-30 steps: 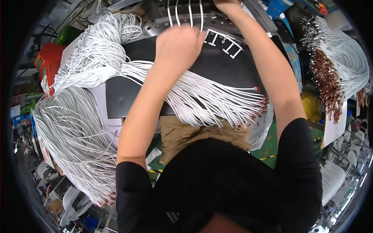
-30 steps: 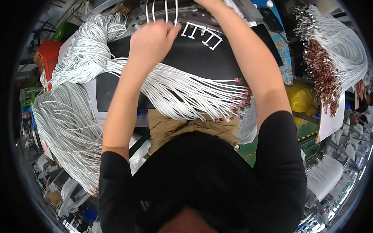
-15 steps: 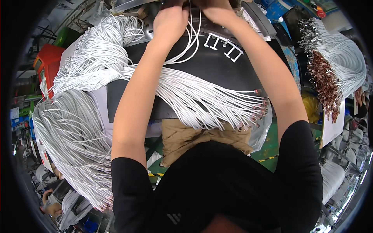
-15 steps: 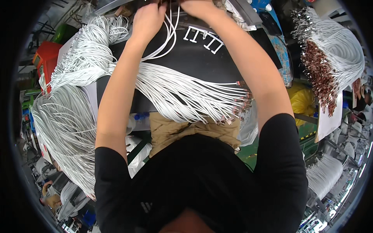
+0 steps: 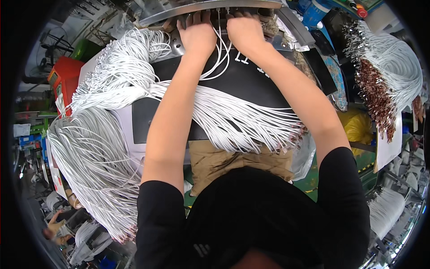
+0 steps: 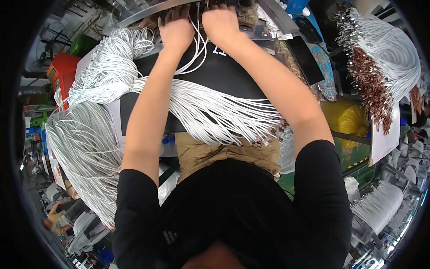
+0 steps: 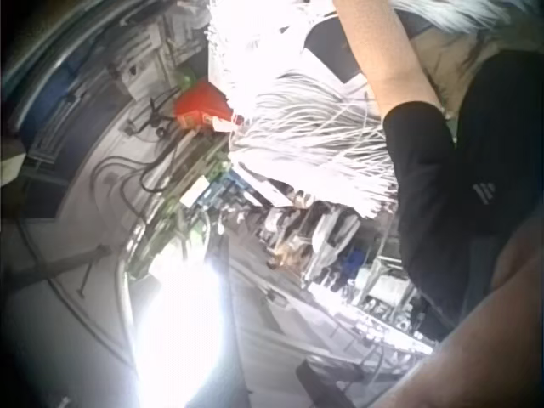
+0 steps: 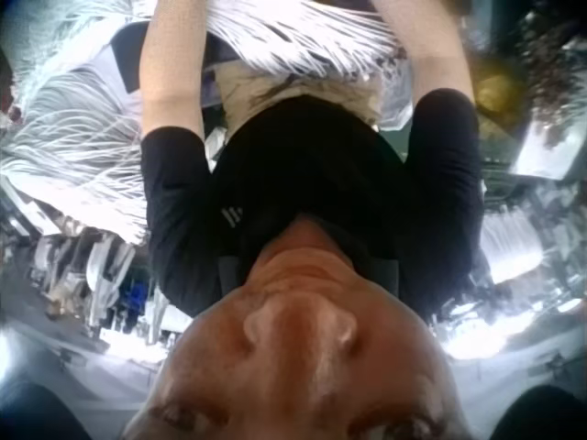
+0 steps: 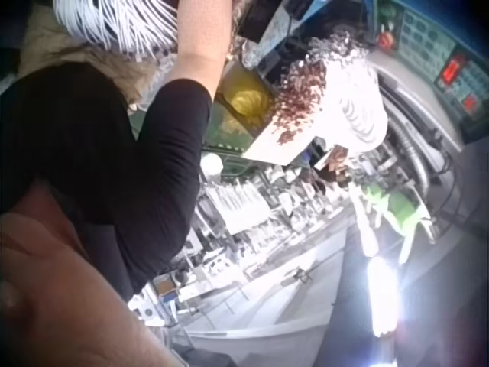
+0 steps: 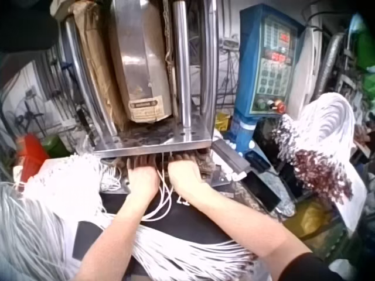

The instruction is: Arranging and inserting bundles of white cables into an assembly fixture for processing.

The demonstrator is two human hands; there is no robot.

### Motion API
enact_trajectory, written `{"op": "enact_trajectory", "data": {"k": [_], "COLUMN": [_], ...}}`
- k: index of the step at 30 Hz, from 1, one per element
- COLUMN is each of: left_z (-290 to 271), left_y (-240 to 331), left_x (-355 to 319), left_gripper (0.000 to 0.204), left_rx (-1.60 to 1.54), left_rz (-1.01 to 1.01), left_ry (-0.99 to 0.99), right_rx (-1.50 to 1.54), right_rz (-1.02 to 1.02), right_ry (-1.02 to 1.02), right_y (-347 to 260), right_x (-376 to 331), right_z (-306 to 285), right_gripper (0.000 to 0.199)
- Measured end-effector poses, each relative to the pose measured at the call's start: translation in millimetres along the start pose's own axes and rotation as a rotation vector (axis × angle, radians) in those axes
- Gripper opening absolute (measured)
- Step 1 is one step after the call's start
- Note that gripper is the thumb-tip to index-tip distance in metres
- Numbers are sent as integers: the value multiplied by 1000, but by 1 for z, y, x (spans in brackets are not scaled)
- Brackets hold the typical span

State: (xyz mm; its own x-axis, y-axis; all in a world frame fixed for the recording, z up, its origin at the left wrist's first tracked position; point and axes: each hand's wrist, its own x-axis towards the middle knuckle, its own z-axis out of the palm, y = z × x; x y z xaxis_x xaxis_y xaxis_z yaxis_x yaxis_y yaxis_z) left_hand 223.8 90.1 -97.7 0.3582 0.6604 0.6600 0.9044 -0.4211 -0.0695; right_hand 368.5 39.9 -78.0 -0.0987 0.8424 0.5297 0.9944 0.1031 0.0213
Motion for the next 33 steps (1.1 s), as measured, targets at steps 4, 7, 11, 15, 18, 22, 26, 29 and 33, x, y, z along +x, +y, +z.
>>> {"op": "enact_trajectory", "data": {"k": [4,7,11,15,18,22,26,29,33], "left_z": [8,2,-27,-113,-161,-205,-231,-210,-188], "left_y": [2,-9,-15,5,18,23,12,3,-16], "left_x": [-4,2,-32,-76,-107,-170,-239,-309,-341], "left_gripper": [51,45,41,37,30,22,25,31,34], "left_rx": [-61,-222,-392,-623,-877,-1335,-1819,-1833,-1745], "left_rz": [-64,-35,-109,-190,-260,-491,-545,-973,-1504], "left_ry": [-146,-124,-125,-112,-112,-586,-994,-1001,-245], "right_rx": [120,137,142,168,178,374,752,775,561], "right_rz": [-17,-67,-57,-15,-49,53,301,770,707], "right_ry": [93,297,191,83,73,5,262,559,-90], "right_y": [12,7,-14,-15,-7,1,55,107,87], "right_x": [7,6,7,6,4,-14,-98,-213,-354], "right_z": [15,11,14,16,16,-20,-118,-127,-112], "right_gripper": [19,15,19,22,22,34,26,21,24]}}
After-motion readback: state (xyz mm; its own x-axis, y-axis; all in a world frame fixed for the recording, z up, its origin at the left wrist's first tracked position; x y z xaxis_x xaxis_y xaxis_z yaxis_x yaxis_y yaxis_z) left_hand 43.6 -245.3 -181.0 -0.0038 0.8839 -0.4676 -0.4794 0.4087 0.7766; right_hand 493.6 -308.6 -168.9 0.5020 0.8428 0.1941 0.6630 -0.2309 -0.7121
